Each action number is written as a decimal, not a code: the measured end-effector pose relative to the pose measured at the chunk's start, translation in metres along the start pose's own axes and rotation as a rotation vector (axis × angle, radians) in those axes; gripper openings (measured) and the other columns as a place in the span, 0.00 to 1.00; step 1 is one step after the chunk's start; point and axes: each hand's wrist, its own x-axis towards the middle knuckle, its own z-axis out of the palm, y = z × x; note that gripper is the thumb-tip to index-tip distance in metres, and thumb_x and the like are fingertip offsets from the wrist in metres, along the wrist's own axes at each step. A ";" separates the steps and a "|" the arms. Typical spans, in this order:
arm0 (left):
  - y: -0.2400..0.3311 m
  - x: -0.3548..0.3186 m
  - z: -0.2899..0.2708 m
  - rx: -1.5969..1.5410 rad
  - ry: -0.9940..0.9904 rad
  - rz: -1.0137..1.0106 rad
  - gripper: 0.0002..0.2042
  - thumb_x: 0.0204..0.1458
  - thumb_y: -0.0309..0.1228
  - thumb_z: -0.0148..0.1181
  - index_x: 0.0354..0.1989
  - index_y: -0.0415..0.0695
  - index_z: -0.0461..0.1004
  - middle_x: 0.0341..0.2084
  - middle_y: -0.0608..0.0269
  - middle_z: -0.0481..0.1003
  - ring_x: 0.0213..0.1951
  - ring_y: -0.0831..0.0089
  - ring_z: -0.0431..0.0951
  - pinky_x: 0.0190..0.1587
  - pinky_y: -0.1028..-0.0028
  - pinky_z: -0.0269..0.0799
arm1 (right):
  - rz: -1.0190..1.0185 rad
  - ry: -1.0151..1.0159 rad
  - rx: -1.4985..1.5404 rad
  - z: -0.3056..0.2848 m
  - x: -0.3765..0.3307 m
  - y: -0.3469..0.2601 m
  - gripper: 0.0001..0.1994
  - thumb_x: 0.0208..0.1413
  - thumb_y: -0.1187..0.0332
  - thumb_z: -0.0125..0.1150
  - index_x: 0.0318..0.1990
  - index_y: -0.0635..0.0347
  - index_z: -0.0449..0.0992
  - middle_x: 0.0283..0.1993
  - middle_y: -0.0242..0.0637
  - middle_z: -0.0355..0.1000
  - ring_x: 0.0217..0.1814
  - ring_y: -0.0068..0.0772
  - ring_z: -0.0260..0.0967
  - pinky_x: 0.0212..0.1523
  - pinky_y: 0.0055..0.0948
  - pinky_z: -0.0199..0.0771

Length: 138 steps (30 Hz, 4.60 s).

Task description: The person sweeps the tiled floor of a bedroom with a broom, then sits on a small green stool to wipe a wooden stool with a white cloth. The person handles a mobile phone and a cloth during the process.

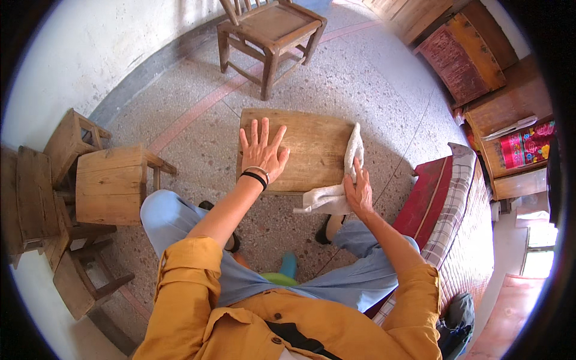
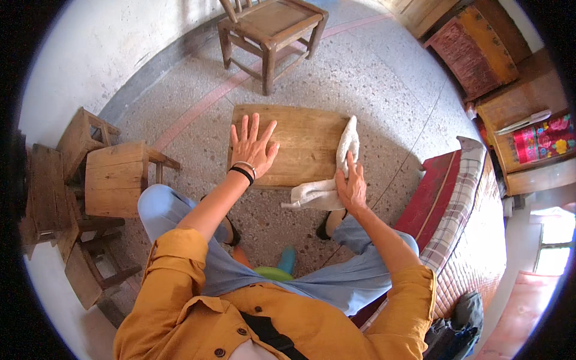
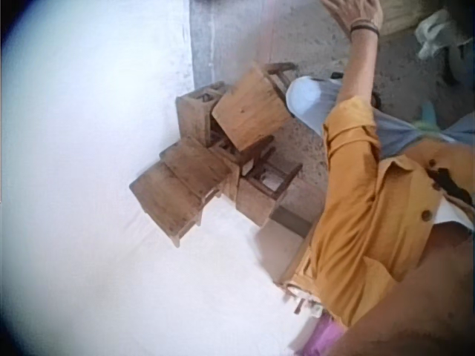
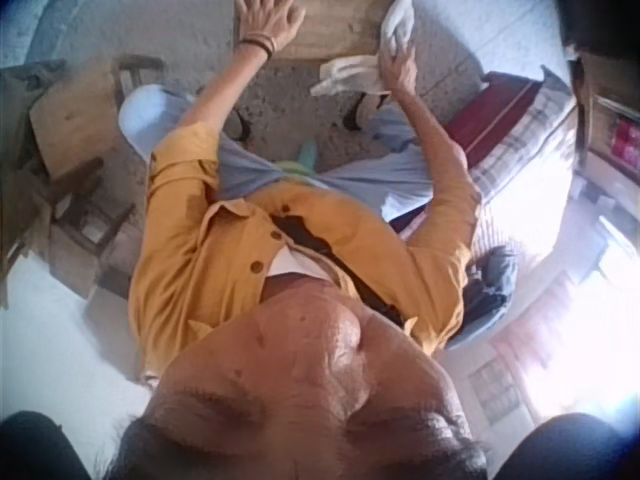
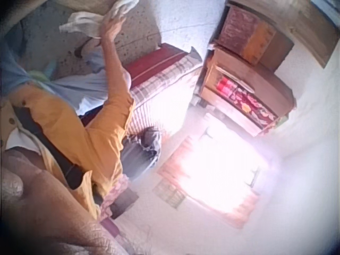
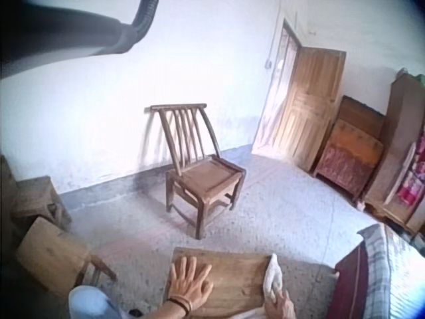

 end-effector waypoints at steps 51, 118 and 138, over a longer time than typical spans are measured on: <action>0.007 0.006 -0.003 0.023 -0.020 0.024 0.26 0.56 0.48 0.40 0.65 0.68 0.49 0.67 0.60 0.41 0.67 0.53 0.37 0.65 0.48 0.29 | -0.039 -0.032 0.122 0.006 0.141 0.020 0.27 0.52 0.54 0.53 0.61 0.47 0.61 0.42 0.57 0.67 0.46 0.57 0.65 0.48 0.45 0.64; 0.037 0.021 -0.008 -0.152 -0.041 0.067 0.33 0.40 0.46 0.61 0.59 0.55 0.61 0.63 0.49 0.48 0.58 0.49 0.56 0.57 0.50 0.54 | -0.049 0.056 -0.407 0.024 0.076 -0.037 0.29 0.58 0.47 0.41 0.65 0.42 0.52 0.70 0.43 0.41 0.61 0.55 0.51 0.58 0.50 0.55; -0.047 0.078 0.004 -0.220 0.125 -0.084 0.25 0.44 0.35 0.55 0.54 0.48 0.66 0.50 0.42 0.65 0.51 0.45 0.65 0.55 0.60 0.62 | -0.057 0.125 -0.348 0.018 0.076 -0.033 0.29 0.56 0.49 0.47 0.63 0.45 0.56 0.68 0.46 0.44 0.55 0.56 0.55 0.53 0.49 0.60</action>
